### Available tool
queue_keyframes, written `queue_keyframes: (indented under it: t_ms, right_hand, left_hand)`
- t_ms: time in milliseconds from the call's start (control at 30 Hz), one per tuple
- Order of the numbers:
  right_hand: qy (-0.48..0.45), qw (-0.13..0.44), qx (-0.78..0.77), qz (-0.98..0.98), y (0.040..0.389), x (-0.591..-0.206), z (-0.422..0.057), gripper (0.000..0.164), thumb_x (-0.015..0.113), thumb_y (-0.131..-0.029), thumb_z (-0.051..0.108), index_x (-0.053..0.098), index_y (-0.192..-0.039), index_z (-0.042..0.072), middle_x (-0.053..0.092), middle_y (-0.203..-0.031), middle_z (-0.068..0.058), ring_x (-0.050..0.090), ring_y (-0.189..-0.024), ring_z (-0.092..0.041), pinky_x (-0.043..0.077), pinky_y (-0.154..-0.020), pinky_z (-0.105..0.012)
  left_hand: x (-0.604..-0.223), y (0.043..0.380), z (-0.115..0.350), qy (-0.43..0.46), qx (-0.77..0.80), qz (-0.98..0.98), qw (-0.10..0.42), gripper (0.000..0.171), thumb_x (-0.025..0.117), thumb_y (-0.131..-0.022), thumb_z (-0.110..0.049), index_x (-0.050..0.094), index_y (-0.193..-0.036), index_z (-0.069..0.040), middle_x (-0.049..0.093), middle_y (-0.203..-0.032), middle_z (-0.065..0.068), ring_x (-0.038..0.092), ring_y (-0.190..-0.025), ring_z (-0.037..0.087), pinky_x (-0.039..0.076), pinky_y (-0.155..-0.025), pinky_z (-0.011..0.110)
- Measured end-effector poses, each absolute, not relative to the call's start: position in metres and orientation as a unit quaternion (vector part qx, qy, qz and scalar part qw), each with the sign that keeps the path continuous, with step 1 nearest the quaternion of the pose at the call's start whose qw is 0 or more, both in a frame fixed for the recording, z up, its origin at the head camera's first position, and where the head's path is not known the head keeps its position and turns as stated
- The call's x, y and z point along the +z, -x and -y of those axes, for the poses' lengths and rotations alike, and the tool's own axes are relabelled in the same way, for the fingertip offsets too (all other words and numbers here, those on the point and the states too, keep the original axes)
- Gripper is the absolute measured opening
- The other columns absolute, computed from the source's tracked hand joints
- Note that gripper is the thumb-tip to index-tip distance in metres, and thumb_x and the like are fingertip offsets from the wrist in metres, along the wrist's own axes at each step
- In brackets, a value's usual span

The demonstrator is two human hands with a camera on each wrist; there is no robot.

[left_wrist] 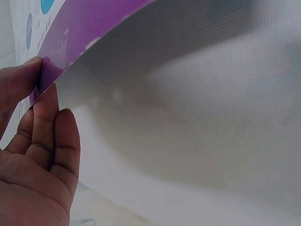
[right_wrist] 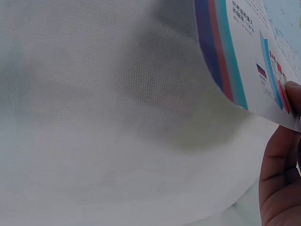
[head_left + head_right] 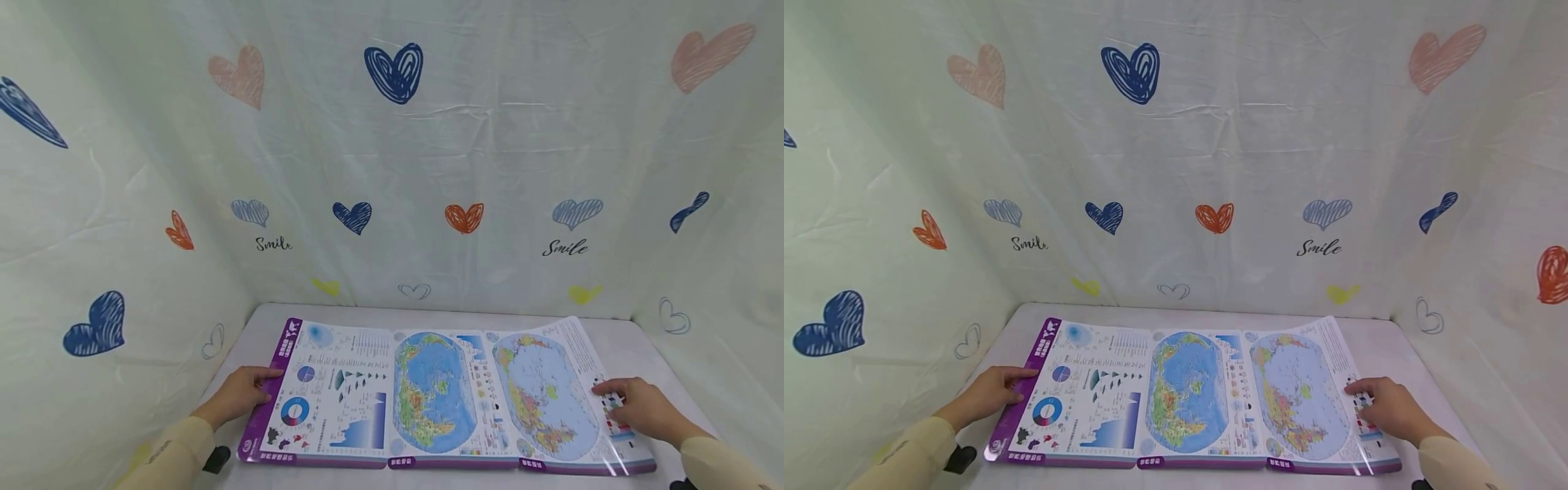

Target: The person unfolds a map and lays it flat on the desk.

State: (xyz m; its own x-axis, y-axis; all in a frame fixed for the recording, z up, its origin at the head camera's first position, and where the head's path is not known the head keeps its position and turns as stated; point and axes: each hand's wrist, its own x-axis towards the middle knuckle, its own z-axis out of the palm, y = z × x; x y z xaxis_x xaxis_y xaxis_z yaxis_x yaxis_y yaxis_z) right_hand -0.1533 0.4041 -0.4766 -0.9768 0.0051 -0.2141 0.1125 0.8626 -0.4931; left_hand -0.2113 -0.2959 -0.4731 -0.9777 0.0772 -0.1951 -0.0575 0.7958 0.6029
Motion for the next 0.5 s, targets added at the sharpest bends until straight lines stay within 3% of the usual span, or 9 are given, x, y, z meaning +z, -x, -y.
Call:
queue_keyframes:
  t_ms: [233, 500]
  right_hand:
    - [-0.041, 0.128, -0.244, -0.96, 0.1559, -0.4801, -0.405, 0.04, 0.079, -0.074, 0.005, 0.072, -0.113, 0.001, 0.061, -0.115, -0.031, 0.056, -0.088, -0.029, 0.047, -0.076, -0.047]
    - [-0.035, 0.116, -0.239, -0.963, 0.1555, -0.4837, -0.4074, 0.037, 0.079, -0.074, 0.007, 0.072, -0.11, 0.002, 0.063, -0.106, -0.024, 0.056, -0.084, -0.026, 0.045, -0.071, -0.041]
  left_hand:
    - [-0.4779, 0.2125, 0.296, -0.016, 0.31, -0.944, 0.112, 0.046, 0.068, -0.082, 0.007, 0.064, -0.128, 0.003, 0.062, -0.102, 0.009, 0.053, -0.085, 0.022, 0.049, -0.068, 0.034]
    - [-0.4795, 0.2128, 0.2955, -0.014, 0.288, -0.95, 0.121, 0.044, 0.066, -0.084, 0.005, 0.064, -0.128, 0.002, 0.061, -0.121, 0.023, 0.059, -0.095, 0.028, 0.055, -0.079, 0.043]
